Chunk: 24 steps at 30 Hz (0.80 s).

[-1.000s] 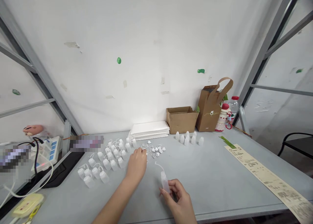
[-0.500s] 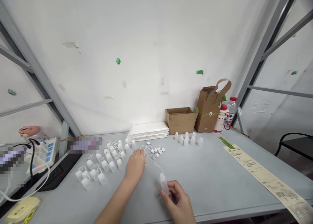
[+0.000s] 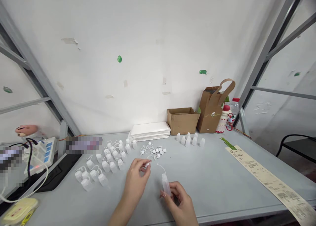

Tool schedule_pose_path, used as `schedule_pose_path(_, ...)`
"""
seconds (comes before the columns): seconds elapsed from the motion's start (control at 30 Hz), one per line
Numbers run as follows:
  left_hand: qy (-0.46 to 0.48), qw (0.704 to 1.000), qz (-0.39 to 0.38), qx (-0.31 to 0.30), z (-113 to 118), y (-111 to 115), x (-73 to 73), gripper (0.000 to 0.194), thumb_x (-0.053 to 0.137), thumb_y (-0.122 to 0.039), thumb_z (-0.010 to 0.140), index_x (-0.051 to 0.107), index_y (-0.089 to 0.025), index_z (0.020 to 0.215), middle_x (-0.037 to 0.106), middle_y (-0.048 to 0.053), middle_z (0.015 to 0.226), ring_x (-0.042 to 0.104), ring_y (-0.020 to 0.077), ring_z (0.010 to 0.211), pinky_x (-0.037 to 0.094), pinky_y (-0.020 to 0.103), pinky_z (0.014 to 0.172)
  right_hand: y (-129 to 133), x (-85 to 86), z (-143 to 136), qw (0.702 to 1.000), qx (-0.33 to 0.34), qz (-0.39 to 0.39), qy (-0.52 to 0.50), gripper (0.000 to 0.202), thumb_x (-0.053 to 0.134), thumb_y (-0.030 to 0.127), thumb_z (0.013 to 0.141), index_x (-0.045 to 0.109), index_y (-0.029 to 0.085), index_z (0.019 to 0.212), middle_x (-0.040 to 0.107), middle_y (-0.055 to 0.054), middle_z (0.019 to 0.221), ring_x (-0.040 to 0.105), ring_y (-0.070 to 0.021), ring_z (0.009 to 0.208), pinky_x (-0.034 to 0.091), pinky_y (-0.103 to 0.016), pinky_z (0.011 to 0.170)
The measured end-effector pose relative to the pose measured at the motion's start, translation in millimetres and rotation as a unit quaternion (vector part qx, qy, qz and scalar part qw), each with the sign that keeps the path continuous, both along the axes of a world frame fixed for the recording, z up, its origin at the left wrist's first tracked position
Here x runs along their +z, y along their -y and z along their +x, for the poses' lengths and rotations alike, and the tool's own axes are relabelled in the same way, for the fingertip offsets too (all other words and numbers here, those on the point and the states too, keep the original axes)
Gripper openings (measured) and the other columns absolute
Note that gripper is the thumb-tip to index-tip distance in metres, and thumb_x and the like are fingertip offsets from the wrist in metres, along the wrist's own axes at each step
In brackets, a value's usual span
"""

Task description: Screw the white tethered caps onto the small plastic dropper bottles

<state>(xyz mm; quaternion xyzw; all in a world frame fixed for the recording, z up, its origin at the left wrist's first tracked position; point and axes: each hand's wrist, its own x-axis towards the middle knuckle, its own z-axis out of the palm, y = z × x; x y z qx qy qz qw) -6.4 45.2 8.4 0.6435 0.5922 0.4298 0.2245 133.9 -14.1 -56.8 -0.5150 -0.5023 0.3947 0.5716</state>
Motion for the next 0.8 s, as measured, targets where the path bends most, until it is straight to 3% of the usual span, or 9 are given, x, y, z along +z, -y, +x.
schedule_pose_path(0.07, 0.198, 0.978, -0.062, -0.036, 7, 13, 0.3, 0.019, 0.063, -0.035, 0.067, 0.067, -0.019, 0.075, 0.065, 0.006, 0.083, 0.064, 0.0203, 0.077, 0.05, 0.031, 0.072, 1, 2.4, 0, 1.0, 0.002, 0.004, -0.004, 0.033, 0.06, 0.051, 0.073, 0.06, 0.018, 0.074, 0.065, -0.001, 0.056, 0.052, -0.0133, 0.05, 0.04, -0.021, 0.049)
schedule_pose_path(0.13, 0.326, 0.936, -0.129, -0.044, 13, 23, 1.1, 0.023, 0.07, -0.036, 0.06, 0.066, -0.016, 0.071, 0.069, 0.008, 0.08, 0.064, 0.0225, 0.082, 0.05, 0.032, 0.074, 3, 5.3, 1, 1.0, 0.012, 0.01, -0.002, 0.032, 0.06, 0.05, 0.073, 0.06, 0.018, 0.074, 0.065, -0.001, 0.057, 0.052, -0.013, 0.05, 0.04, -0.022, 0.049)
schedule_pose_path(0.27, 0.491, 0.856, -0.159, -0.028, 25, 37, 1.5, 0.024, 0.075, -0.032, 0.058, 0.067, -0.016, 0.075, 0.07, 0.007, 0.083, 0.063, 0.0221, 0.09, 0.047, 0.032, 0.082, 6, 10.3, 2, 0.998, 0.05, 0.022, 0.025, 0.027, 0.06, 0.045, 0.075, 0.06, 0.018, 0.074, 0.066, -0.001, 0.06, 0.049, -0.0121, 0.05, 0.039, -0.022, 0.05)
schedule_pose_path(0.37, 0.544, 0.819, -0.18, -0.023, 32, 42, 0.9, 0.024, 0.077, -0.03, 0.056, 0.067, -0.016, 0.072, 0.069, 0.006, 0.085, 0.064, 0.0233, 0.09, 0.047, 0.032, 0.082, 7, 11.9, 2, 0.996, 0.066, 0.028, 0.046, 0.023, 0.059, 0.041, 0.075, 0.06, 0.018, 0.076, 0.065, 0.0, 0.062, 0.049, -0.0116, 0.05, 0.039, -0.021, 0.05)
schedule_pose_path(0.57, 0.546, 0.813, -0.2, -0.02, 36, 47, -2.0, 0.027, 0.077, -0.032, 0.056, 0.066, -0.016, 0.074, 0.07, 0.007, 0.084, 0.065, 0.0267, 0.09, 0.048, 0.035, 0.081, 7, 11.7, 1, 0.995, 0.065, 0.034, 0.071, 0.014, 0.06, 0.032, 0.075, 0.06, 0.018, 0.075, 0.062, 0.002, 0.062, 0.05, -0.0113, 0.052, 0.039, -0.02, 0.052)
schedule_pose_path(0.8, 0.494, 0.856, -0.151, -0.016, 32, 45, -22.0, 0.026, 0.074, -0.034, 0.059, 0.066, -0.016, 0.076, 0.073, 0.009, 0.082, 0.066, 0.0248, 0.085, 0.048, 0.033, 0.079, 7, 5.8, 1, 0.994, 0.056, 0.039, 0.087, 0.015, 0.058, 0.033, 0.076, 0.059, 0.018, 0.075, 0.059, 0.002, 0.06, 0.049, -0.0118, 0.052, 0.038, -0.019, 0.051)
